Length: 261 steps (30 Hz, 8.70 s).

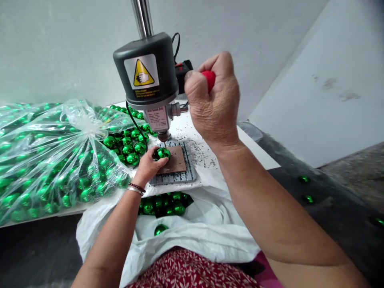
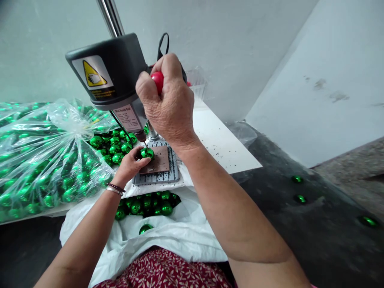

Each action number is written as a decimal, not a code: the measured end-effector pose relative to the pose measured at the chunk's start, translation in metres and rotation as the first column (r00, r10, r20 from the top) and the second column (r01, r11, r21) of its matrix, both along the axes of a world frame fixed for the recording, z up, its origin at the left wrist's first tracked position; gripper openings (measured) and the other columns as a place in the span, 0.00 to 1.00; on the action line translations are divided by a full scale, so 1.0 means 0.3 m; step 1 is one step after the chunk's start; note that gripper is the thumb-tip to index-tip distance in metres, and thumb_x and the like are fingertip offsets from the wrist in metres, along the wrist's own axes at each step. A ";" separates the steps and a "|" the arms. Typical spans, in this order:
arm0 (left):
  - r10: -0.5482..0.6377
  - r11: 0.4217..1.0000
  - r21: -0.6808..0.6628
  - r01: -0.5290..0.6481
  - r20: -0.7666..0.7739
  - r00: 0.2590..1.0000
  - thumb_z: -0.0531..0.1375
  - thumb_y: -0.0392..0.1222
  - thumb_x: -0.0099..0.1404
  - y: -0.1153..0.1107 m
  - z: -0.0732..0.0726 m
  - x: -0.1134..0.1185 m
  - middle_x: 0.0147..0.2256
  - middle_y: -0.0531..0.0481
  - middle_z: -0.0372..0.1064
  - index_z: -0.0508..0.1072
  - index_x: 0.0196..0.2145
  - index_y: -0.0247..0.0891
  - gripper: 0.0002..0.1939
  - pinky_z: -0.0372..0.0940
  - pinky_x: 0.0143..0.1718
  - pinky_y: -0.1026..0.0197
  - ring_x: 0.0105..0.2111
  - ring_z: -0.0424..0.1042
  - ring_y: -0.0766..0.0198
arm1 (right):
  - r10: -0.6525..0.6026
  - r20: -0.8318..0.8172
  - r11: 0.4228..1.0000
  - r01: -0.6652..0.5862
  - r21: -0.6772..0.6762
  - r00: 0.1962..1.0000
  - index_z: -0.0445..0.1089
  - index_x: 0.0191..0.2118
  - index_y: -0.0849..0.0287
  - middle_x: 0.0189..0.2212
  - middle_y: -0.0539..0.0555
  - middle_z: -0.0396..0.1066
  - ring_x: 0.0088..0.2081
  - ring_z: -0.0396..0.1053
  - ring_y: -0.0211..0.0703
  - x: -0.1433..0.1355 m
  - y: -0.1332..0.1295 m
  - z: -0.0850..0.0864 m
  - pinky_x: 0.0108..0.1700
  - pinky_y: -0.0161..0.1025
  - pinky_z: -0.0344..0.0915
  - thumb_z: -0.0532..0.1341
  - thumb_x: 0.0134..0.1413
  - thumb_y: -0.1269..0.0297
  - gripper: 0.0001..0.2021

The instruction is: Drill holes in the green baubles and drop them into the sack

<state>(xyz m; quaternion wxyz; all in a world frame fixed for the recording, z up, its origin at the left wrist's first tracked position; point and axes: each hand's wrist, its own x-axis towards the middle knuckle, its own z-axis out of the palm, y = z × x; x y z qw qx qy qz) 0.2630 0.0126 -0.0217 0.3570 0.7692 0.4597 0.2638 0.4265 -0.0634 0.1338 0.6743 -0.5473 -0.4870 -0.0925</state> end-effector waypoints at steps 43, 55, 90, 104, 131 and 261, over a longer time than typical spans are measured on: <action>-0.137 0.990 0.031 0.139 -0.058 0.989 0.69 0.46 0.53 -0.007 -0.021 0.020 0.42 0.49 0.78 0.77 0.49 0.44 0.24 0.65 0.52 0.53 0.45 0.74 0.52 | -0.179 0.134 0.974 0.195 -0.116 0.975 0.57 0.27 0.57 0.20 0.45 0.57 0.23 0.53 0.31 -0.008 -0.069 -0.044 0.30 0.34 0.57 0.55 0.49 0.64 0.05; -0.150 0.987 0.057 0.152 -0.031 0.988 0.68 0.45 0.53 -0.020 -0.010 0.020 0.41 0.50 0.77 0.77 0.47 0.44 0.22 0.66 0.48 0.56 0.43 0.73 0.54 | -0.238 0.202 0.960 0.262 -0.099 0.950 0.57 0.28 0.56 0.22 0.46 0.58 0.24 0.55 0.32 -0.010 -0.078 -0.087 0.31 0.34 0.58 0.54 0.51 0.63 0.05; -0.092 0.994 0.077 0.084 0.110 0.990 0.68 0.40 0.51 -0.070 -0.034 0.018 0.42 0.49 0.76 0.73 0.48 0.39 0.25 0.65 0.45 0.58 0.41 0.73 0.57 | -0.213 0.066 0.976 0.216 -0.041 0.975 0.59 0.27 0.58 0.20 0.45 0.57 0.23 0.54 0.29 0.011 0.004 -0.023 0.28 0.32 0.54 0.57 0.53 0.59 0.10; -0.277 0.947 0.183 0.265 0.040 0.960 0.68 0.39 0.54 -0.241 0.049 -0.174 0.46 0.46 0.75 0.72 0.49 0.40 0.24 0.65 0.50 0.52 0.46 0.72 0.55 | -0.200 0.040 0.978 0.202 -0.053 0.979 0.58 0.31 0.60 0.24 0.44 0.57 0.26 0.54 0.27 0.000 0.010 -0.026 0.33 0.34 0.58 0.56 0.59 0.49 0.18; 0.247 0.951 0.310 -0.009 -0.737 0.629 0.58 0.42 0.62 0.067 0.056 -0.220 0.51 0.40 0.74 0.68 0.56 0.38 0.25 0.59 0.50 0.43 0.52 0.67 0.42 | -0.200 0.056 0.977 0.203 -0.064 0.978 0.60 0.32 0.60 0.28 0.46 0.62 0.30 0.59 0.27 -0.010 -0.018 -0.044 0.36 0.34 0.62 0.56 0.60 0.57 0.11; 0.103 0.995 0.025 -0.101 -0.110 0.988 0.67 0.49 0.53 -0.053 0.010 0.041 0.37 0.49 0.75 0.74 0.53 0.44 0.28 0.62 0.47 0.54 0.41 0.72 0.53 | -0.066 0.149 0.997 0.070 -0.021 0.987 0.56 0.36 0.58 0.30 0.47 0.55 0.31 0.60 0.26 0.005 -0.031 -0.077 0.36 0.30 0.64 0.50 0.64 0.55 0.11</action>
